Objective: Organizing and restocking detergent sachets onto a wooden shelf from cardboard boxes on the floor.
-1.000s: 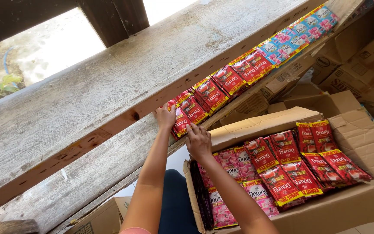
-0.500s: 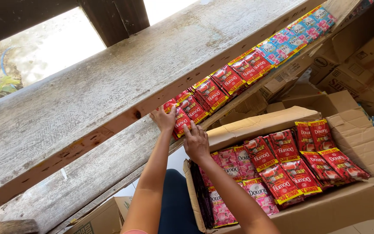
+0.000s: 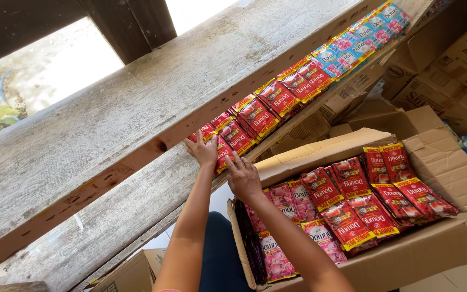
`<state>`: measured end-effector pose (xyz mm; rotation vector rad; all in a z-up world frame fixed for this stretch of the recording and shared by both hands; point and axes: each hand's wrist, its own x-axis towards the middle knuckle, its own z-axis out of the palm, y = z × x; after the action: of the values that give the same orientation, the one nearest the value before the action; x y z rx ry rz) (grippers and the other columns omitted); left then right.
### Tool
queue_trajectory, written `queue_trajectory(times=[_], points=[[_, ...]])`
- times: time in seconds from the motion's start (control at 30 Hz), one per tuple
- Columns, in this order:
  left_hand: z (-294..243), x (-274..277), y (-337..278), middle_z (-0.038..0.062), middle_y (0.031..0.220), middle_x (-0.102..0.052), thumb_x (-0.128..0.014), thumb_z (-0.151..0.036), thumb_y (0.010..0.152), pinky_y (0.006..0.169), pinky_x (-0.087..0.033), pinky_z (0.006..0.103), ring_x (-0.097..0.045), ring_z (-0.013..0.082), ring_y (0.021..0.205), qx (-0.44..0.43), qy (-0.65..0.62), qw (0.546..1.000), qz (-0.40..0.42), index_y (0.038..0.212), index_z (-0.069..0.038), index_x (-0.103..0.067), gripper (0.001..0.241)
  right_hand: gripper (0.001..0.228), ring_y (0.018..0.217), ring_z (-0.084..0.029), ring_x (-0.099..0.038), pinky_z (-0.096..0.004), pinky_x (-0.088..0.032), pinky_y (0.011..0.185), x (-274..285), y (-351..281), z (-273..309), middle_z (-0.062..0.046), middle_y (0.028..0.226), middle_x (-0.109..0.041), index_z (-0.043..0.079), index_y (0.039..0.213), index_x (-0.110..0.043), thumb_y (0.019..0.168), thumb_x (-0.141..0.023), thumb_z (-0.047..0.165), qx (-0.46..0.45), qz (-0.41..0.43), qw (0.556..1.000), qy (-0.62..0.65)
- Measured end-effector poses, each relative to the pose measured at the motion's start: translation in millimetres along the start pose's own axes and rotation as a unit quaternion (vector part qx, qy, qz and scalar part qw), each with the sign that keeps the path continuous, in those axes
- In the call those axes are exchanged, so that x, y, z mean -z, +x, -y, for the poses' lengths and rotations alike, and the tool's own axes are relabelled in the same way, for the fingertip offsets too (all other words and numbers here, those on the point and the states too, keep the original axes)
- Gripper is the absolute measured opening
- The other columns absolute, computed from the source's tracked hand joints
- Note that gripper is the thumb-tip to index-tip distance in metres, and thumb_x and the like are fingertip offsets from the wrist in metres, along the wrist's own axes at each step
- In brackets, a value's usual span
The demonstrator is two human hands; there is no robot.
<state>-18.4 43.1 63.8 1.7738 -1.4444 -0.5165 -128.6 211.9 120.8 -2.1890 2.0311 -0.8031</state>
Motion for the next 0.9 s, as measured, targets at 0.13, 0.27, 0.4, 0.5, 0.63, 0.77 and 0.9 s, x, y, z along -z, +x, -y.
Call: queue_trajectory(times=[0.13,0.27,0.4,0.5,0.63,0.77,0.9], points=[[10.7,-0.2,-1.0,0.034,0.166,-0.005,-0.079,-0.046,0.087,0.125,-0.017,0.0564,-0.005,0.0503,0.155,-0.022,0.008,1.0,-0.003,0.156,-0.022,-0.044,0.081,0.067,0.136,-0.039,-0.044,-0.054,-0.037,0.106,41.6,-26.6,-11.9,-0.022,0.156,-0.042,0.01,0.153,-0.044,0.089,-0.06,0.026,-0.009,0.004,1.0,0.005],[-22.6,24.3,-42.6,0.035,0.167,-0.011,-0.073,-0.042,0.098,0.125,-0.018,0.0567,-0.012,0.0479,0.157,-0.106,-0.056,0.992,-0.039,0.161,-0.007,-0.031,0.084,0.065,0.131,-0.038,-0.053,-0.05,-0.043,0.107,106.5,-84.7,-47.8,-0.02,0.15,-0.049,0.008,0.148,-0.048,0.091,-0.066,0.032,-0.059,0.002,0.998,0.036],[-52.1,29.8,-153.2,0.025,0.167,-0.031,-0.064,-0.033,0.104,0.129,-0.017,0.0564,-0.026,0.0402,0.158,-0.259,-0.138,0.956,-0.003,0.162,-0.002,-0.026,0.076,0.06,0.126,-0.035,-0.057,-0.047,-0.047,0.104,154.4,-161.6,-107.6,-0.014,0.145,-0.056,0.012,0.14,-0.056,0.088,-0.068,0.04,-0.19,0.004,0.98,-0.053],[-101.8,44.0,-262.2,0.03,0.136,-0.05,-0.058,-0.039,0.1,0.096,-0.053,0.0493,-0.053,0.0417,0.117,0.008,-0.36,0.878,0.316,0.153,-0.003,-0.039,0.067,0.063,0.128,-0.035,-0.056,-0.049,-0.046,0.103,177.5,-208.9,-160.9,-0.015,0.144,-0.057,0.012,0.142,-0.055,0.091,-0.065,0.047,-0.276,0.039,0.952,-0.127],[-81.9,-26.0,-346.8,0.014,0.149,-0.044,-0.055,-0.042,0.1,0.099,-0.052,0.0384,-0.051,0.0243,0.129,0.12,-0.319,0.818,0.463,0.153,-0.013,-0.032,0.065,0.072,0.126,-0.034,-0.056,-0.051,-0.046,0.101,179.3,-231.5,-174.2,-0.015,0.141,-0.059,0.01,0.146,-0.052,0.091,-0.06,0.055,-0.335,0.08,0.925,-0.159],[-63.5,-94.5,-386.4,0.012,0.135,-0.058,-0.057,-0.043,0.101,0.087,-0.049,0.0376,-0.056,0.0219,0.114,0.268,-0.344,0.749,0.499,0.148,-0.013,-0.039,0.059,0.078,0.121,-0.031,-0.059,-0.05,-0.046,0.1,170.9,-234.5,-171.5,-0.015,0.13,-0.064,0.011,0.15,-0.048,0.09,-0.058,0.059,-0.336,0.122,0.917,-0.175],[-90.0,-95.7,-391.0,0.01,0.124,-0.061,-0.062,-0.038,0.1,0.087,-0.047,0.041,-0.056,0.0223,0.107,0.325,-0.351,0.752,0.454,0.144,-0.011,-0.044,0.055,0.074,0.117,-0.031,-0.062,-0.048,-0.048,0.097,164.4,-236.0,-164.7,-0.015,0.126,-0.065,0.011,0.149,-0.049,0.091,-0.062,0.055,-0.327,0.136,0.924,-0.148]])
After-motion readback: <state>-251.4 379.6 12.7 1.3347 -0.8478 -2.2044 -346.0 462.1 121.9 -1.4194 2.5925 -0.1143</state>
